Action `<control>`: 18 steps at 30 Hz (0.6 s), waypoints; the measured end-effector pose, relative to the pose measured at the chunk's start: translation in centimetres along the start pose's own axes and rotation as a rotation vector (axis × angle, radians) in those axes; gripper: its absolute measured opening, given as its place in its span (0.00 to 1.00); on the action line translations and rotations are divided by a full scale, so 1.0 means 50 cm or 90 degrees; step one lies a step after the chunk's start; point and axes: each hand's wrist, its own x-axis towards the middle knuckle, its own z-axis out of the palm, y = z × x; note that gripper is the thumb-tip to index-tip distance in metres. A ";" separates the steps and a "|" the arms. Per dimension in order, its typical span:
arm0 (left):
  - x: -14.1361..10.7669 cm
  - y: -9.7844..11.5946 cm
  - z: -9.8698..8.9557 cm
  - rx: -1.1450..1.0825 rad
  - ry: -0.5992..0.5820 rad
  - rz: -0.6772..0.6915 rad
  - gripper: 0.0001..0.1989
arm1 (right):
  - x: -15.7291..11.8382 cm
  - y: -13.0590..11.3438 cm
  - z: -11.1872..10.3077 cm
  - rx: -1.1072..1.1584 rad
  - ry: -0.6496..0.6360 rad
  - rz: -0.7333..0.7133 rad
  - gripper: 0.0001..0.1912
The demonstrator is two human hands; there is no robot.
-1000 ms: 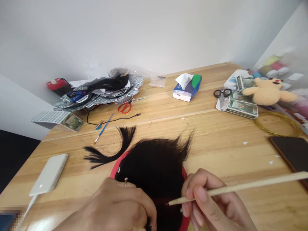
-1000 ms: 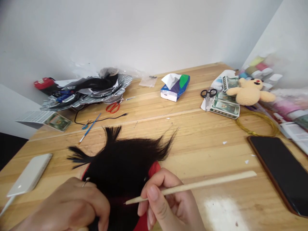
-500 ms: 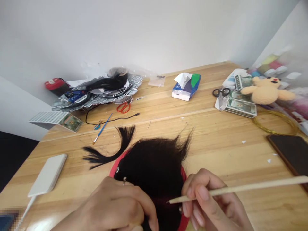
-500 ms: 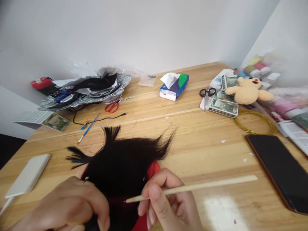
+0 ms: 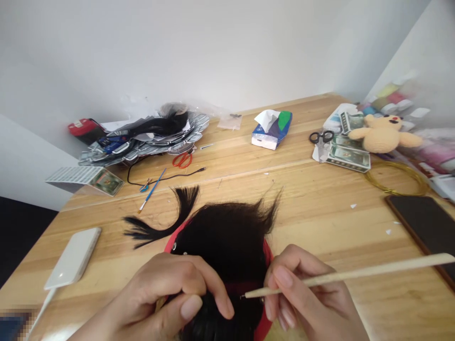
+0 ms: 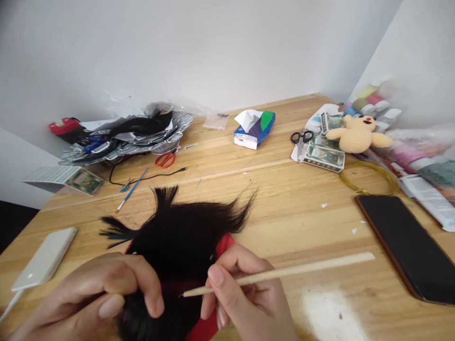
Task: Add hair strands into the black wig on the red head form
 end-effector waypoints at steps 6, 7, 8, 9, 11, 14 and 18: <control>-0.006 -0.010 0.000 -0.054 -0.008 -0.003 0.15 | -0.001 0.006 0.000 -0.002 0.000 -0.027 0.25; -0.004 -0.009 0.001 -0.057 -0.007 0.014 0.15 | -0.002 0.007 0.001 -0.010 0.000 -0.035 0.25; -0.001 -0.009 0.001 -0.057 -0.005 0.028 0.14 | -0.003 0.008 0.001 -0.016 0.000 -0.040 0.24; 0.002 -0.008 0.002 -0.054 -0.006 0.039 0.14 | -0.004 0.008 0.001 -0.020 0.001 -0.044 0.24; 0.009 -0.006 0.001 -0.053 -0.003 0.052 0.15 | -0.005 0.009 0.001 -0.024 0.003 -0.049 0.24; 0.016 -0.003 0.000 -0.051 0.007 0.066 0.17 | -0.005 0.009 0.000 -0.022 0.001 -0.055 0.24; 0.018 0.001 -0.001 -0.036 -0.004 0.069 0.18 | -0.004 0.008 -0.004 -0.040 -0.016 -0.062 0.24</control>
